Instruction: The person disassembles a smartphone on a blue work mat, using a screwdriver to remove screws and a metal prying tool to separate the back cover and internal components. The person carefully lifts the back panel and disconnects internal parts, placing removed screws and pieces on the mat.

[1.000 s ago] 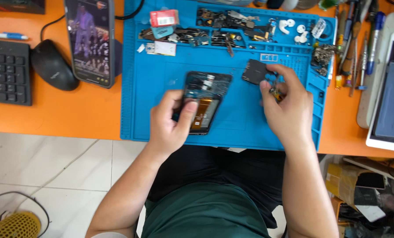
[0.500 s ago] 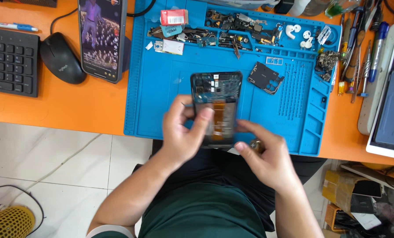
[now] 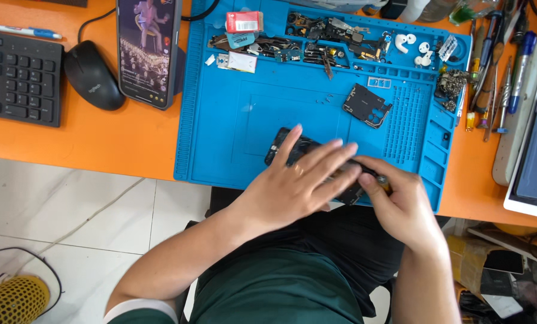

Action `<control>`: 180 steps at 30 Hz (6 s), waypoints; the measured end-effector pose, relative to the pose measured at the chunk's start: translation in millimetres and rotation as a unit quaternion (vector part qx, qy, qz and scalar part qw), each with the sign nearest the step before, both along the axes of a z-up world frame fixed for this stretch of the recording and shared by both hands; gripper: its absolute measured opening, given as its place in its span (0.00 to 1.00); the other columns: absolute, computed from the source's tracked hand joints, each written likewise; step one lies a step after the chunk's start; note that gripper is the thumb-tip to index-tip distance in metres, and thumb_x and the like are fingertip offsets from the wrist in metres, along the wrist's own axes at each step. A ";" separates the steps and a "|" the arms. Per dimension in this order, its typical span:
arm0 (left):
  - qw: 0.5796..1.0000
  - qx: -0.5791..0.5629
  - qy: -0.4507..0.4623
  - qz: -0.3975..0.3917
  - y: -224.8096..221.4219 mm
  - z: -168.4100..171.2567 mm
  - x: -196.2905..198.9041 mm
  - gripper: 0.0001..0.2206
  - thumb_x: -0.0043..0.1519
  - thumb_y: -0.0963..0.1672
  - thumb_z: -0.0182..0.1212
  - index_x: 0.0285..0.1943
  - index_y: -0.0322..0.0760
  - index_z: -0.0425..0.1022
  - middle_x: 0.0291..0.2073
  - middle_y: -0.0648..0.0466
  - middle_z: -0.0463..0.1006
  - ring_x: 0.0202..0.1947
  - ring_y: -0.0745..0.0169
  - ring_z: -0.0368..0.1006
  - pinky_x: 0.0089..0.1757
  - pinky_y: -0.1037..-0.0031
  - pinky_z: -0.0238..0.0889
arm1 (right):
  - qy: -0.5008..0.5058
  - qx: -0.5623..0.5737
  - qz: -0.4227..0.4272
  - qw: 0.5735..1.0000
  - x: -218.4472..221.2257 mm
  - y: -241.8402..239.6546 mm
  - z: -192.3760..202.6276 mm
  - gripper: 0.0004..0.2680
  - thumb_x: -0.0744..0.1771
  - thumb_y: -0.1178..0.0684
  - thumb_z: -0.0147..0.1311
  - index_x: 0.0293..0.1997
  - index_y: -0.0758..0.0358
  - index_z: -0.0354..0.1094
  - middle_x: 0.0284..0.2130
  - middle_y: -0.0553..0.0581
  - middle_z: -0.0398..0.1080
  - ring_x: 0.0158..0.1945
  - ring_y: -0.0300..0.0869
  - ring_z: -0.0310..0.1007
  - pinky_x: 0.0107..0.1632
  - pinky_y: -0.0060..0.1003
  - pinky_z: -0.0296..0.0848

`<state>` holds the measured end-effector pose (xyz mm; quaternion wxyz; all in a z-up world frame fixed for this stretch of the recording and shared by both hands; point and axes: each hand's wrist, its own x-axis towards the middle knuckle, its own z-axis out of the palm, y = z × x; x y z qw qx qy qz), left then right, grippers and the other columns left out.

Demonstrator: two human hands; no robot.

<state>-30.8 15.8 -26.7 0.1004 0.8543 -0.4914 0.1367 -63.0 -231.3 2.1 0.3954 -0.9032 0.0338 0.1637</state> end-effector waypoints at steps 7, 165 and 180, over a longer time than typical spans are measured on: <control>0.994 -0.002 0.110 0.019 -14.5 -30.4 11.2 0.35 0.68 0.54 0.68 0.82 0.42 0.59 0.73 0.44 0.72 0.75 0.45 0.67 0.72 0.39 0.52 | -0.107 -0.009 -0.077 0.991 -0.6 3.2 -14.1 0.13 0.74 0.50 0.47 0.59 0.61 0.79 0.47 0.57 0.81 0.40 0.44 0.69 0.43 0.42 0.67; 0.971 -0.180 0.045 0.151 -31.3 -46.0 -19.5 0.10 0.71 0.52 0.76 0.54 0.50 0.87 0.65 0.55 0.81 0.68 0.51 0.73 0.69 0.38 0.46 | -0.217 -0.332 0.299 0.868 6.3 -0.7 56.2 0.07 0.73 0.51 0.57 0.58 0.48 0.74 0.45 0.42 0.77 0.18 0.46 0.69 0.17 0.40 0.60; 0.977 -0.146 0.102 0.118 -29.7 -38.2 -16.9 0.14 0.70 0.47 0.79 0.61 0.51 0.82 0.70 0.53 0.75 0.70 0.46 0.70 0.67 0.34 0.55 | -0.234 -0.358 0.276 0.861 -2.6 -9.6 51.3 0.04 0.74 0.44 0.58 0.45 0.44 0.77 0.35 0.39 0.77 0.24 0.40 0.72 0.21 0.37 0.63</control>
